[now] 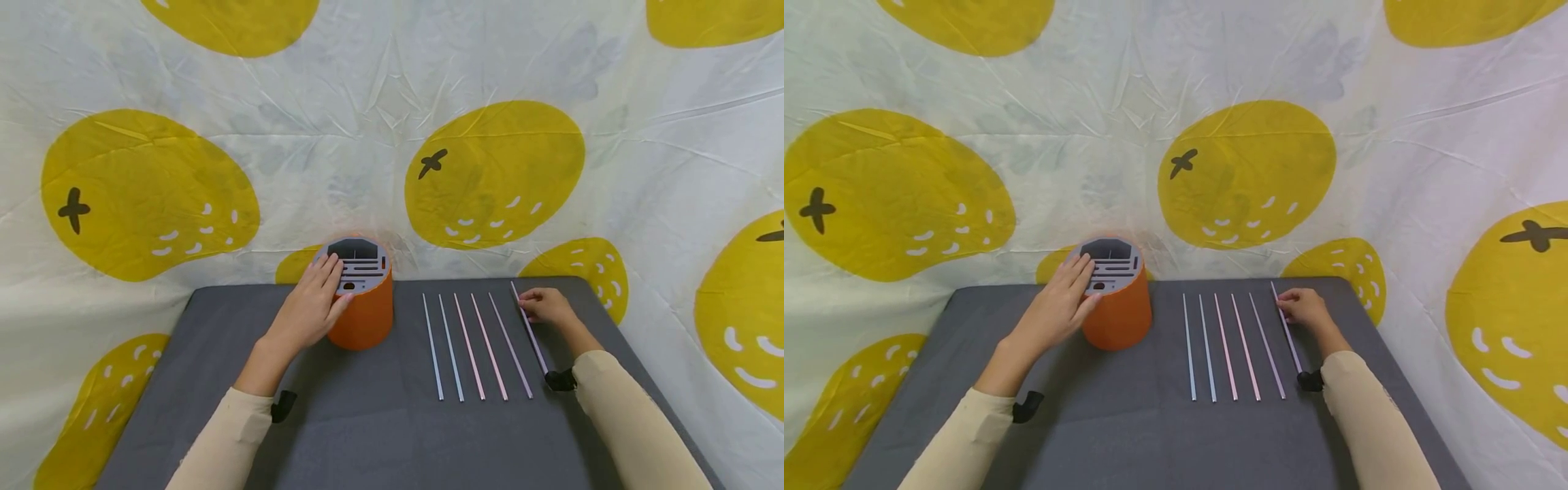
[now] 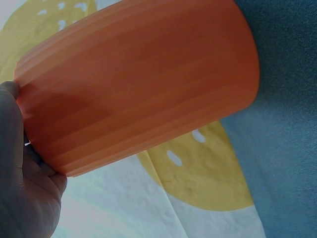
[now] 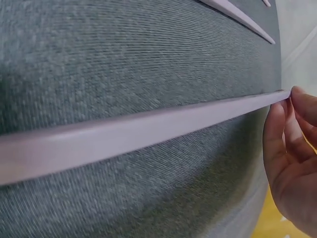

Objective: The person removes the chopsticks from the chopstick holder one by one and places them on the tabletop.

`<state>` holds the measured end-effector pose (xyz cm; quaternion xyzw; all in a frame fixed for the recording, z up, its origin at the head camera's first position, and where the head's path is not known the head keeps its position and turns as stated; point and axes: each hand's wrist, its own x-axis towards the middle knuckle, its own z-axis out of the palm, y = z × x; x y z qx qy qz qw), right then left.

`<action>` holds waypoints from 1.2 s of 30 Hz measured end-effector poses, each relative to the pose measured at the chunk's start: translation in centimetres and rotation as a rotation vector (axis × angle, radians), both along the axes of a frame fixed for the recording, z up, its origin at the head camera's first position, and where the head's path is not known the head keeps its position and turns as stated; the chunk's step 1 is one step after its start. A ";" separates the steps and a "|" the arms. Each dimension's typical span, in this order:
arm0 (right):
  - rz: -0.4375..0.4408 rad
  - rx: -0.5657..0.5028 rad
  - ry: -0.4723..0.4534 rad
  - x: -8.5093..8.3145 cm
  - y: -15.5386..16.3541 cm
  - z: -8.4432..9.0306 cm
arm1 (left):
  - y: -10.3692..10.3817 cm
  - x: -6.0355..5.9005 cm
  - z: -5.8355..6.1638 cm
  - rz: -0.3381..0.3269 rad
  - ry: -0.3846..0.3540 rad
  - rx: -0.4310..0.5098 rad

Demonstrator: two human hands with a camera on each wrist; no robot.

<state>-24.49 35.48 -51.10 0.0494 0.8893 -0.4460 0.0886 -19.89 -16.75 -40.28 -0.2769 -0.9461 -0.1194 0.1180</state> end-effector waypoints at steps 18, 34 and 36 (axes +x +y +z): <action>-0.044 0.060 -0.026 0.3 -0.3 -1.4 | 0.3 0.1 0.0 -0.017 -0.010 0.012; -0.014 0.215 0.122 2.5 -0.2 1.4 | 0.7 0.5 0.1 -0.011 -0.005 0.021; -0.007 0.241 0.184 2.9 -0.4 2.6 | 0.6 0.6 0.3 -0.002 -0.008 0.028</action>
